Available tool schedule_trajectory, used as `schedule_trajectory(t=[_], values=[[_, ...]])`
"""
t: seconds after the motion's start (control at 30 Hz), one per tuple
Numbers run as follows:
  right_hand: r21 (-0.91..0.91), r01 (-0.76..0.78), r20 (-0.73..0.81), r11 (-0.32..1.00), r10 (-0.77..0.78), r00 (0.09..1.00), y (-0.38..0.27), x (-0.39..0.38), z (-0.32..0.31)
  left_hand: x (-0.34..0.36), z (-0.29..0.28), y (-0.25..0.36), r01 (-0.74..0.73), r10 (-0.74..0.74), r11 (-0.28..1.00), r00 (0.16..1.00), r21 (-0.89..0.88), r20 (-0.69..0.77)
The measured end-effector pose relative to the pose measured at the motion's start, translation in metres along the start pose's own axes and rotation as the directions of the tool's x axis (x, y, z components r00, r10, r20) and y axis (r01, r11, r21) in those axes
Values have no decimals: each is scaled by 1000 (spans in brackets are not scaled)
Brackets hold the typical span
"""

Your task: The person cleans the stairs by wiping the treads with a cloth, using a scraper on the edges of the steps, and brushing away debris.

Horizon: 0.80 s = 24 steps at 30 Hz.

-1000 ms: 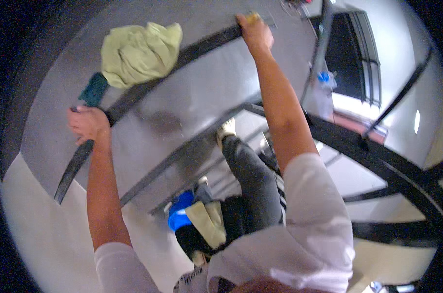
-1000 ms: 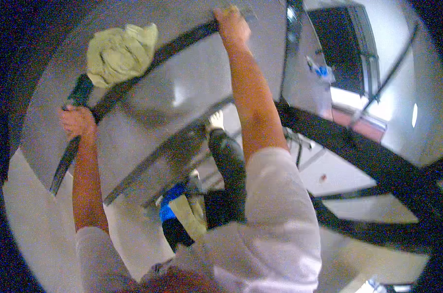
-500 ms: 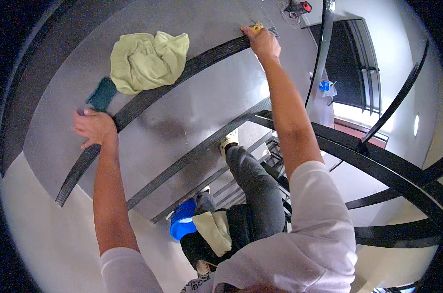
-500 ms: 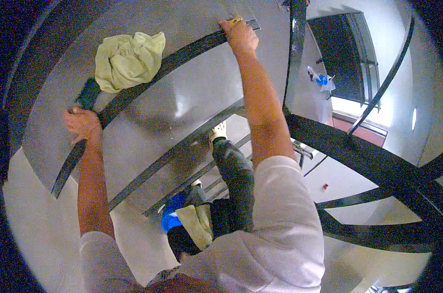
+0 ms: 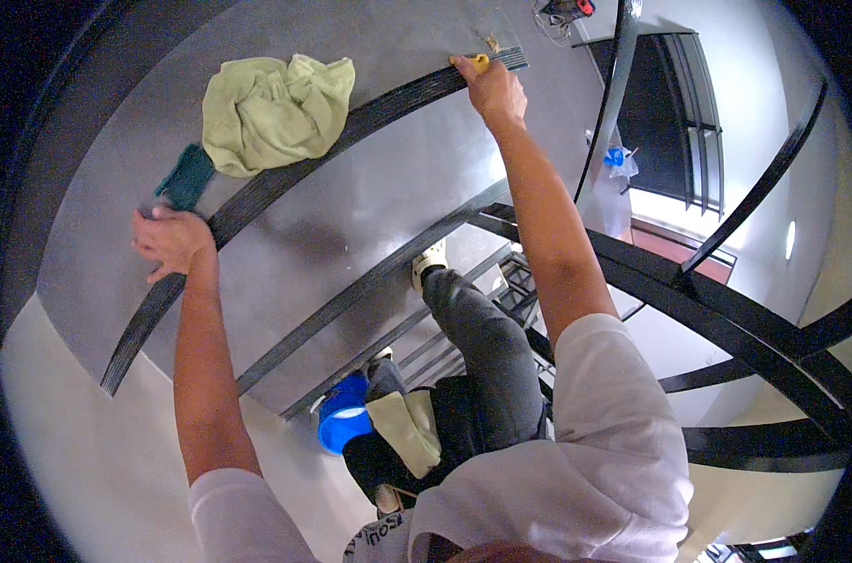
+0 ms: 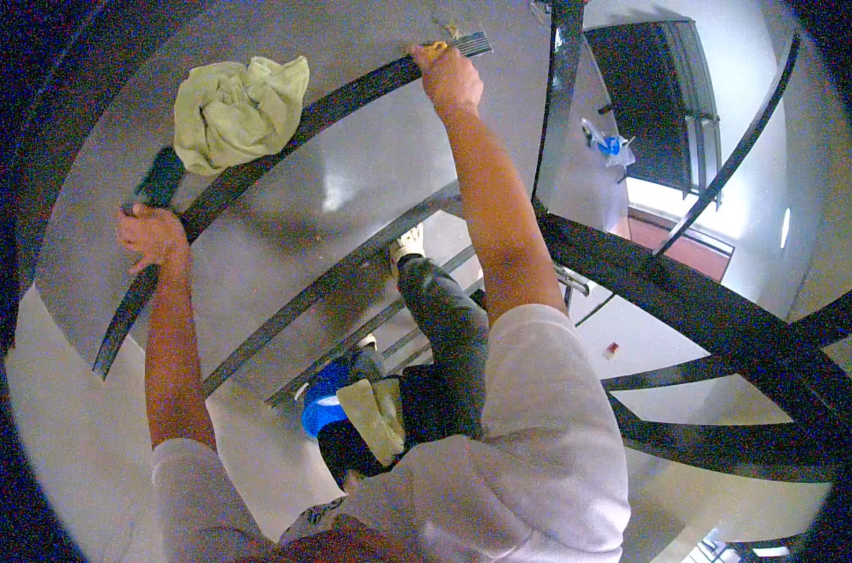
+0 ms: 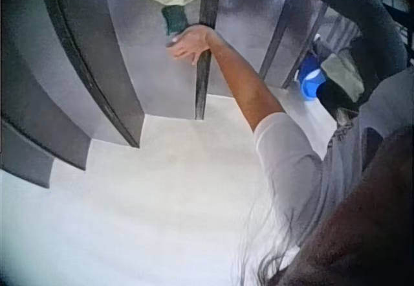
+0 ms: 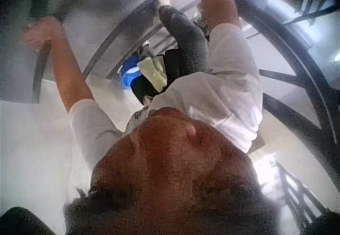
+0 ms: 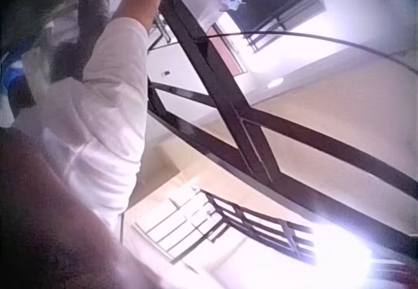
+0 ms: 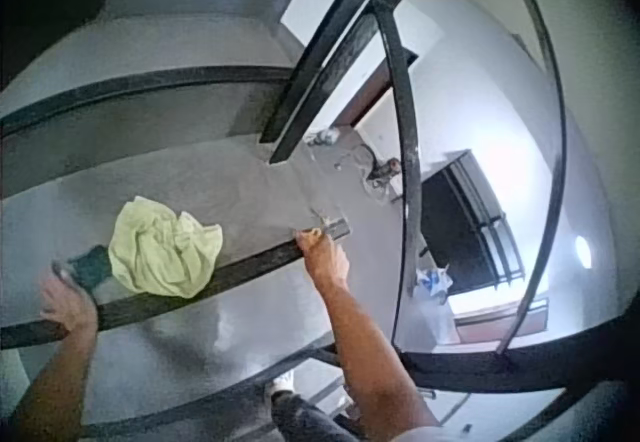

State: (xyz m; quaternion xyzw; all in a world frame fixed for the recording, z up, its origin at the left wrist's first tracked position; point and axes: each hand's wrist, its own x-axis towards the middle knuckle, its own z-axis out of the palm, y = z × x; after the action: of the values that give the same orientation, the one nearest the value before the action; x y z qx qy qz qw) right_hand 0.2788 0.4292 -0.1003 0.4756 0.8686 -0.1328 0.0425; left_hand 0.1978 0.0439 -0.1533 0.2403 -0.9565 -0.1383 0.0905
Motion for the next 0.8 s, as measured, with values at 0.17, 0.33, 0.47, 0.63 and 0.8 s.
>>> schedule_trajectory(t=[0.17, 0.33, 0.47, 0.63, 0.8], values=[[35, 33, -88, 999, -30, 996, 2, 16, -7, -10, 0, 1, -49, 49, 999, 999, -22, 20], [-6, 1, 29, 1000, -1, 1000, 7, -4, 5, -7, 2, -14, -33, 32, 999, 999, -22, -28], [18, 104, -118, 994, -101, 988, -3, 15, -3, -10, 10, -21, -135, 136, 991, 991, -20, 8], [-49, -28, 41, 998, 30, 999, -1, -14, 5, 0, 6, -9, -68, 68, 998, 998, -7, -4], [61, -28, -82, 998, 33, 996, -12, 23, -5, 3, 14, 7, -87, 86, 996, 995, -19, -46]])
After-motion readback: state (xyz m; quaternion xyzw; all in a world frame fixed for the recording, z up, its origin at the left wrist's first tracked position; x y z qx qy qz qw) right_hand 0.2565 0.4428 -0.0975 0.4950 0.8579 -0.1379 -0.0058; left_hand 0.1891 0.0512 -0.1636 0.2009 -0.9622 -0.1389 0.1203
